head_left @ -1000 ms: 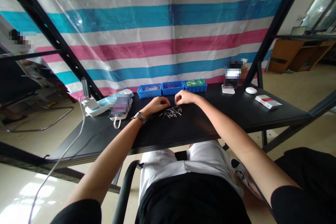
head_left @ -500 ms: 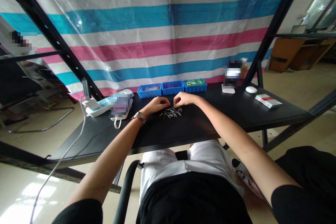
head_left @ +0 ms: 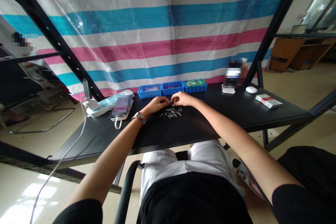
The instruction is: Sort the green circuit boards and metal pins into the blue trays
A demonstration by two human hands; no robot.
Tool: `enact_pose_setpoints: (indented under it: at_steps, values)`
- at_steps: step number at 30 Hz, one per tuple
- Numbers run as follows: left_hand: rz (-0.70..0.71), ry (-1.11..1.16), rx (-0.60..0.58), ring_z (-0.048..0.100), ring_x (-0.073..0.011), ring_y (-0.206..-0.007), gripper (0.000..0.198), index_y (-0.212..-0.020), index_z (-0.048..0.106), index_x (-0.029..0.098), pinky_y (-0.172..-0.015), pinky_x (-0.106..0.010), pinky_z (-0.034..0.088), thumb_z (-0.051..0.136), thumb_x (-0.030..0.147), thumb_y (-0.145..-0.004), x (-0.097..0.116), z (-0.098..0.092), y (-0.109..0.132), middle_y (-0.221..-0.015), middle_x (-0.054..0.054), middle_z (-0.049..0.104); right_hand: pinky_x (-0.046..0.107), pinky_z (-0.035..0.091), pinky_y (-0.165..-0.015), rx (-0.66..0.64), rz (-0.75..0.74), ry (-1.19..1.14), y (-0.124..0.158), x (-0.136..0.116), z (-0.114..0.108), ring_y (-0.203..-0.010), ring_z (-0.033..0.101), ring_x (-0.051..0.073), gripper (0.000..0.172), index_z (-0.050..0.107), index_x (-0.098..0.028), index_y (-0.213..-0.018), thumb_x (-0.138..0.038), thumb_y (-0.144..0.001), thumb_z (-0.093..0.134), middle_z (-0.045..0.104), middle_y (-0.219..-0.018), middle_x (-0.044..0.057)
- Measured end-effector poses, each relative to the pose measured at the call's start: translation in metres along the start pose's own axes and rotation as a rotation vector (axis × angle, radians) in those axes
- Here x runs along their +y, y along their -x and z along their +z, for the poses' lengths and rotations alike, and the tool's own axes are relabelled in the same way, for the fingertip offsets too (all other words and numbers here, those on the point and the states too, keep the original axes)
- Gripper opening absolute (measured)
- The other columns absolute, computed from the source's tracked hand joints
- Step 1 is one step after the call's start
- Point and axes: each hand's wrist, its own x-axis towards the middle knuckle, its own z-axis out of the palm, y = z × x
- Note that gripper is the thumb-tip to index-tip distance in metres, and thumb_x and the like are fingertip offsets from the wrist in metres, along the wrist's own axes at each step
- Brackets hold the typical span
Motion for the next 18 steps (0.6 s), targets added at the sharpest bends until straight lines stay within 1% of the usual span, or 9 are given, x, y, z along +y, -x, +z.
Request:
enact_pose_setpoints:
  at_steps: [6,10,13,15,18]
  values:
    - [-0.093,0.084,0.081,0.062,-0.0172,-0.064,0.046,-0.082,0.077,0.018,-0.062,-0.029,0.048,0.082,0.064,-0.074,0.000,-0.001,-0.002,-0.073,-0.004,0.073,0.026,0.051,-0.068,0.139,-0.070,-0.155,0.001,-0.008,0.003,-0.067,0.067,0.015,0.025,0.078,-0.015,-0.087,-0.021,-0.067,0.090,0.073,-0.071,0.000]
    - [-0.127,0.145,0.078,0.060,-0.0163,-0.063,0.051,-0.076,0.075,0.018,-0.056,-0.027,0.044,0.080,0.069,-0.077,0.003,-0.004,-0.001,-0.071,-0.006,0.071,0.028,0.054,-0.071,0.224,-0.118,-0.157,0.003,-0.016,0.004,-0.069,0.068,0.016,0.024,0.077,-0.017,-0.087,-0.025,-0.069,0.091,0.074,-0.073,0.001]
    - [-0.146,0.210,0.109,0.059,-0.0156,-0.062,0.052,-0.077,0.074,0.017,-0.058,-0.027,0.046,0.079,0.069,-0.079,0.004,-0.004,0.001,-0.070,-0.006,0.068,0.028,0.055,-0.072,0.255,-0.137,-0.150,0.004,-0.018,0.005,-0.071,0.068,0.016,0.022,0.078,-0.018,-0.086,-0.025,-0.070,0.090,0.075,-0.075,0.002]
    - [-0.141,0.262,0.125,0.060,-0.0149,-0.064,0.050,-0.079,0.073,0.017,-0.061,-0.027,0.048,0.080,0.066,-0.079,0.006,-0.004,0.002,-0.072,-0.005,0.068,0.027,0.054,-0.068,0.274,-0.145,-0.161,0.003,-0.019,0.006,-0.070,0.068,0.016,0.019,0.078,-0.018,-0.085,-0.026,-0.072,0.089,0.075,-0.076,0.002]
    - [-0.124,0.320,0.160,0.062,-0.0147,-0.068,0.045,-0.081,0.072,0.017,-0.065,-0.027,0.050,0.084,0.060,-0.075,0.010,-0.005,0.002,-0.079,-0.005,0.069,0.024,0.049,-0.055,0.306,-0.088,-0.214,0.002,-0.020,0.008,-0.062,0.064,0.014,0.019,0.075,-0.019,-0.081,-0.033,-0.079,0.087,0.072,-0.073,0.002]
